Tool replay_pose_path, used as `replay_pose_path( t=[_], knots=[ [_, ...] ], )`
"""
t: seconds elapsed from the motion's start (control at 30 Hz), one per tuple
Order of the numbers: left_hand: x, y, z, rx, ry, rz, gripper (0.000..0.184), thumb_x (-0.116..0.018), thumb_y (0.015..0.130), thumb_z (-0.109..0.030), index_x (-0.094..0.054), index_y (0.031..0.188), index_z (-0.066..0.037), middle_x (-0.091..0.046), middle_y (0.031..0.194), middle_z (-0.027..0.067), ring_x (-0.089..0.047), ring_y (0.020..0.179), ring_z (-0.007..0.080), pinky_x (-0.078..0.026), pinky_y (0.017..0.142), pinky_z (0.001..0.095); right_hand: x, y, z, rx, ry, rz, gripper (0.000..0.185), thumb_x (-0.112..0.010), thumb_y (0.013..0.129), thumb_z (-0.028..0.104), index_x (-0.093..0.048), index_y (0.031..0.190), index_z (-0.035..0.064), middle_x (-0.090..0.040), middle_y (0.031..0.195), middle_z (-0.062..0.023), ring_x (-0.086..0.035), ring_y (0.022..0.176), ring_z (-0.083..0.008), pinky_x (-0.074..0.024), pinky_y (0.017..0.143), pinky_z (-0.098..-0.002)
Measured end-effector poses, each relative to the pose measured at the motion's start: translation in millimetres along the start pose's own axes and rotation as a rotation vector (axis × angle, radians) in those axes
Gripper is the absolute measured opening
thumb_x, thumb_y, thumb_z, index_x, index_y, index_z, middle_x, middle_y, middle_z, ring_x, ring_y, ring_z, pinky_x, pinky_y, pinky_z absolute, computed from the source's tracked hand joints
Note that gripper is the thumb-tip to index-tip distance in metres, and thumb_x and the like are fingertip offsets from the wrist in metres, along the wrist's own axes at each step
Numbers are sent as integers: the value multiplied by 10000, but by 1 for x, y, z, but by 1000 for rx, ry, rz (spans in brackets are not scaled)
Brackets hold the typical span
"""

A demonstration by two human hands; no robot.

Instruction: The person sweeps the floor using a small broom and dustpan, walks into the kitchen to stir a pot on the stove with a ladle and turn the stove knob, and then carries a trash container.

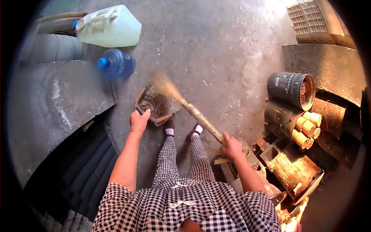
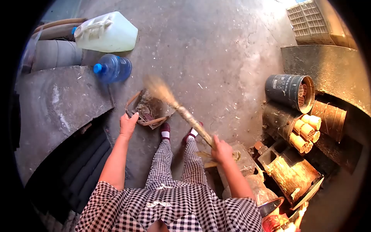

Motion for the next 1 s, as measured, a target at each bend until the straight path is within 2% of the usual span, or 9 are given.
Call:
replay_pose_path(
  t=[0.17,0.3,0.43,0.53,0.57,0.67,0.83,0.97,1.0],
  knots=[
    [-1,-4,9,-45,-15,48,141,-565,728,-162,-565,751,-24,-532,702,-43,-450,634,45,-401,592,217,-24,-7,-47,-418,223,-31,532,-554,616,244,-389,1099,95,-550,860,-204,-535,777,-356,-431,670,-418],
    [5,-3,3,-10,99,12,351,-598,618,-303,-590,789,4,-604,722,127,-586,688,215,-438,643,318,-65,40,-15,-565,357,21,554,-592,580,229,-400,1070,56,-562,836,-202,-541,826,-340,-425,724,-394],
    [9,-13,-5,-4,44,-22,350,-596,617,-328,-594,753,-5,-602,715,129,-586,682,221,-437,625,320,-77,33,50,-225,450,225,532,-606,591,263,-460,1065,69,-559,940,-168,-537,889,-293,-419,774,-362],
    [9,-13,16,-58,-23,-10,336,-603,613,-306,-578,715,13,-592,659,132,-577,621,217,-436,604,334,-45,11,57,-101,557,114,625,-639,557,305,-447,1115,98,-553,972,-159,-527,920,-273,-405,799,-337],
    [2,-11,34,-5,-56,54,335,-605,607,-294,-570,699,25,-588,657,144,-574,617,220,-437,606,342,-9,-11,67,-131,490,69,671,-655,568,258,-411,1150,30,-566,933,-169,-550,875,-244,-412,778,-298],
    [-8,-25,36,69,12,18,404,-635,570,-336,-576,703,41,-586,650,153,-583,619,242,-444,598,336,15,-46,41,-220,475,-16,649,-646,562,257,-421,1126,28,-563,928,-174,-548,866,-256,-415,765,-315],
    [-3,-47,-71,95,-115,51,413,-637,582,-361,-585,685,35,-585,636,153,-576,599,218,-441,573,325,50,-65,-49,-343,539,-202,418,-621,550,216,-557,911,16,-594,800,-151,-578,735,-229,-443,677,-307],
    [-14,-22,-145,2,-529,57,233,-632,641,-212,-581,691,10,-571,635,28,-514,574,99,-418,539,260,84,-39,-98,-433,723,-216,298,-612,541,184,-599,776,2,-601,681,-121,-580,637,-186,-450,616,-284],
    [-11,-22,-176,73,-515,97,92,-593,681,-92,-573,729,-16,-549,691,-15,-490,593,78,-407,549,233,101,-33,-102,-446,701,-228,300,-606,545,169,-593,782,-15,-599,681,-111,-573,642,-164,-448,616,-281]
  ],
)
Point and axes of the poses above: each hand's wrist, its own y-axis towards the middle knuckle, its own x-axis out of the back of the hand, z = x × y, the point moved 8 cm from there along y, towards the middle knuckle
